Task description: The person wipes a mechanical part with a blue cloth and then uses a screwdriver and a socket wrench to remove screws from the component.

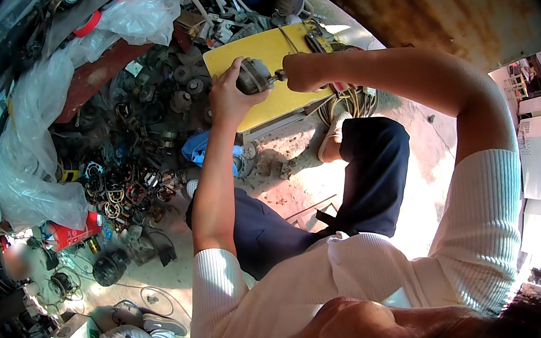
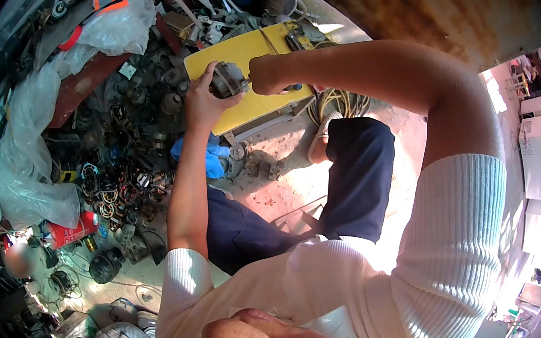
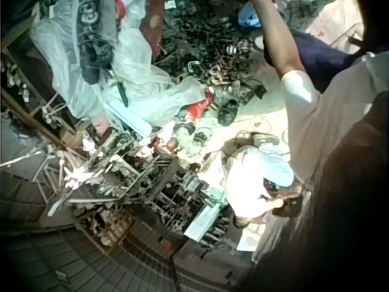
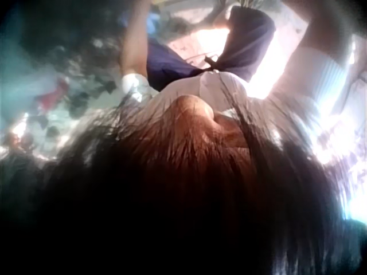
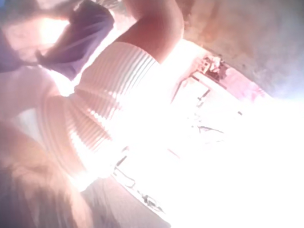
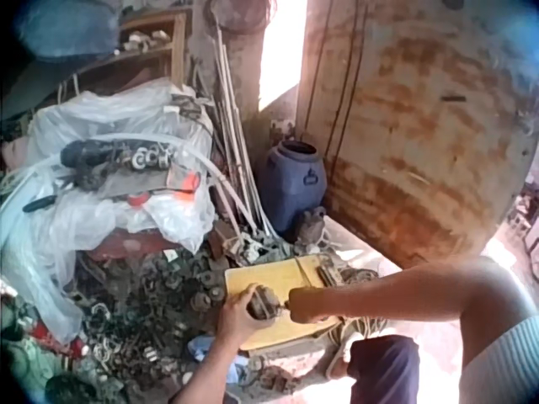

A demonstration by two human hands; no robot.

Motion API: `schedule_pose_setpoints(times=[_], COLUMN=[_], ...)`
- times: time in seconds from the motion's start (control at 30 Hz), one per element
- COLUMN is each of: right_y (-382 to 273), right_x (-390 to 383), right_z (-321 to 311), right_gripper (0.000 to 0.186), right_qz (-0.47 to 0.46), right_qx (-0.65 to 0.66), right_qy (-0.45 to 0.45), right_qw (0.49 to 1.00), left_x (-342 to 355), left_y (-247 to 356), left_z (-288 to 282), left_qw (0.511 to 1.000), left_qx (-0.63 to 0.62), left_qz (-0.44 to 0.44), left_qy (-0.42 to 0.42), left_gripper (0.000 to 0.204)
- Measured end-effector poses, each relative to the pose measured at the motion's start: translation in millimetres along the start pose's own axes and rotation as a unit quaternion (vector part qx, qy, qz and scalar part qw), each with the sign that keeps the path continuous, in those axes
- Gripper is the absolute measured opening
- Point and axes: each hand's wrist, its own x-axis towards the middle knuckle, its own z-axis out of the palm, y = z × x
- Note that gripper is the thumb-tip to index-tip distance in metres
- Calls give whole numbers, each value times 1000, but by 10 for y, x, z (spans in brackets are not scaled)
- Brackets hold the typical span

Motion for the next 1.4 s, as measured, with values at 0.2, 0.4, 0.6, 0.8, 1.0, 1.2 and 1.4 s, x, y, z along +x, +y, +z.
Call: schedule_pose_setpoints(times=[0.2,0.4,0.6,0.8,1.0,1.2,1.4], right_y=[-104,-210,-268,-94,-41,-84,-89], right_x=[3,-110,-183,-39,-15,-28,4], right_z=[206,99,104,-79,58,107,108], right_gripper=[15,19,18,15,22,27,25], right_qz=[48,129,189,43,58,103,120], right_qx=[20,175,285,1,60,167,189], right_qy=[94,123,152,9,108,165,182], right_qw=[994,968,927,999,991,967,957], left_x=[0,4,19,34,237,518,872], left_y=[11,12,22,-85,13,194,167], left_z=[-33,-74,-96,-49,-158,-13,144], left_qw=[999,999,1000,997,988,968,959], left_qx=[-27,-34,-29,-77,-35,122,102], left_qz=[13,13,6,-7,-126,-194,-149], left_qy=[13,7,-7,-19,-82,-99,-219], left_gripper=[86,85,88,86,75,73,59])
